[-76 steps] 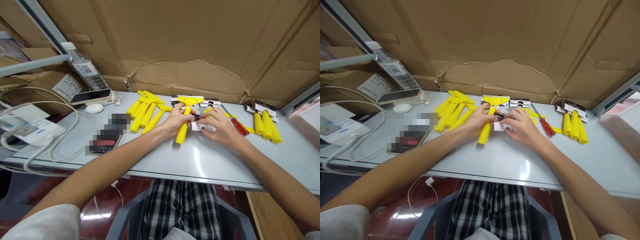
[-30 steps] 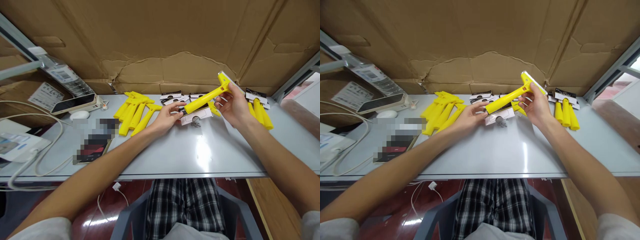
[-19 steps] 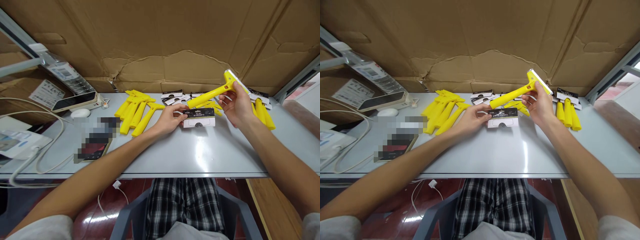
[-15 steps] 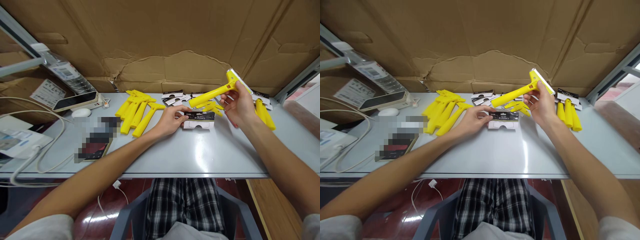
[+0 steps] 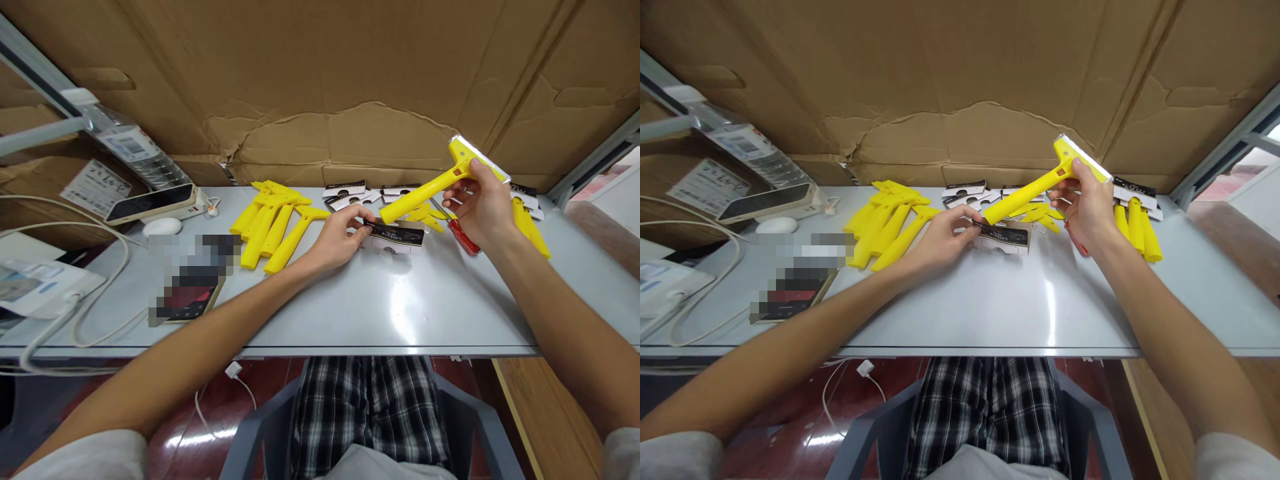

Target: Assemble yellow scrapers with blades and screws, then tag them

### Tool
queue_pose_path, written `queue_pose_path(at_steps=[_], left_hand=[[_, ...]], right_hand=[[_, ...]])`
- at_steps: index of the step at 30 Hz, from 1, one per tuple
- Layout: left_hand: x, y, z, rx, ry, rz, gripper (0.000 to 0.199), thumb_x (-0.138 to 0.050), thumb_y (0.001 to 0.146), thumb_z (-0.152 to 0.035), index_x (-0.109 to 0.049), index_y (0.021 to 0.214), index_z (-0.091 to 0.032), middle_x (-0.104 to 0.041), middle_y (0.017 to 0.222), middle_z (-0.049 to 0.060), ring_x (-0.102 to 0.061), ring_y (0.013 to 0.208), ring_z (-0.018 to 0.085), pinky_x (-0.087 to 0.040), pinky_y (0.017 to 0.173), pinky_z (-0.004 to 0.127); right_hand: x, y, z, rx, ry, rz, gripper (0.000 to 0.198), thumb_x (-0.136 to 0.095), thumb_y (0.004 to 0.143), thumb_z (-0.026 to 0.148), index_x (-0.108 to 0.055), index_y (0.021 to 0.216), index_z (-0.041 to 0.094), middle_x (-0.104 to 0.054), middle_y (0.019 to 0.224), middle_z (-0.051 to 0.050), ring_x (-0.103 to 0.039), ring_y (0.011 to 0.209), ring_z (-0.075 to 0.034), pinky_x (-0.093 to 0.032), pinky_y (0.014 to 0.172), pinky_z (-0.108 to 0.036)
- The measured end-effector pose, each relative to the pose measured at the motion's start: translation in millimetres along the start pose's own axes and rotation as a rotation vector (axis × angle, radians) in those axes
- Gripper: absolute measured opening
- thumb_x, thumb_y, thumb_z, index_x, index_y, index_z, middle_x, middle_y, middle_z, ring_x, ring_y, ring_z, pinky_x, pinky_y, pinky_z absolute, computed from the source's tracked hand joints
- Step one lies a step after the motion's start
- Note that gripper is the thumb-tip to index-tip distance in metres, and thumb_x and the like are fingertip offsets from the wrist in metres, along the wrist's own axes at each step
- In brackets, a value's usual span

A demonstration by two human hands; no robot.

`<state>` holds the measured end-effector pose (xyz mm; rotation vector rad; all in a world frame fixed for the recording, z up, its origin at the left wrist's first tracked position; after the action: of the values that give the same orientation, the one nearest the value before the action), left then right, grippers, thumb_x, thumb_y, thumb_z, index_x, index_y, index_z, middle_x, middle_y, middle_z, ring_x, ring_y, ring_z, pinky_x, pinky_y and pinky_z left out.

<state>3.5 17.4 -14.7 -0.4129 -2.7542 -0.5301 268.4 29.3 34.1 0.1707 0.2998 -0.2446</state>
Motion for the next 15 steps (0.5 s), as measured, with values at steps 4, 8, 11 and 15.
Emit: queue_pose_path(at_steps=[4, 8, 11, 15], left_hand=[[0.5, -0.4, -5.1, 0.021, -0.058, -0.020, 0.007, -0.066, 0.091, -0.020, -0.066, 0.098, -0.020, -0.069, 0.110, 0.006, -0.064, 0.085, 0.016, -0.053, 0.063, 0.026], [1.9, 0.8, -8.6, 0.038, -0.074, -0.062, 0.009, -0.067, 0.091, -0.018, -0.067, 0.100, -0.021, -0.069, 0.106, 0.005, -0.062, 0.080, 0.015, -0.052, 0.064, 0.027], [2.6, 0.6, -9.0, 0.054, -0.064, -0.093, 0.012, -0.067, 0.093, -0.018, -0.068, 0.104, -0.021, -0.070, 0.107, 0.006, -0.063, 0.081, 0.015, -0.052, 0.067, 0.028], [2.1, -1.7, -8.4, 0.054, -0.086, -0.118, 0.013, -0.068, 0.094, -0.020, -0.070, 0.107, -0.021, -0.072, 0.114, 0.008, -0.066, 0.099, 0.019, -0.055, 0.082, 0.031]], right_hand=[[5.3, 5.8, 4.2, 0.084, -0.046, 0.002, 0.038, -0.068, 0.089, 0.052, -0.057, 0.098, 0.017, -0.055, 0.075, -0.001, -0.058, 0.064, -0.010, -0.046, 0.060, -0.026], [11.2, 11.2, 3.4, 0.077, -0.065, -0.029, 0.038, -0.070, 0.086, 0.054, -0.058, 0.098, 0.019, -0.057, 0.075, -0.002, -0.055, 0.065, -0.009, -0.045, 0.059, -0.025], [10.2, 10.2, 0.9, 0.051, -0.078, 0.002, 0.036, -0.068, 0.087, 0.051, -0.058, 0.097, 0.018, -0.057, 0.074, -0.002, -0.055, 0.064, -0.009, -0.045, 0.059, -0.025], [2.9, 2.6, -5.0, -0.033, -0.079, 0.069, 0.036, -0.068, 0.089, 0.053, -0.057, 0.095, 0.020, -0.056, 0.073, -0.001, -0.055, 0.064, -0.008, -0.047, 0.058, -0.025]])
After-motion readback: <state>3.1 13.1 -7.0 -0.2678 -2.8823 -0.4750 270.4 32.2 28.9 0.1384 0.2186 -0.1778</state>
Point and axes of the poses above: each hand's wrist, its own y-axis towards the middle knuckle, its own x-axis out of the back of the hand, z = x × y, the point moved 2 cm from there along y, towards the middle knuckle
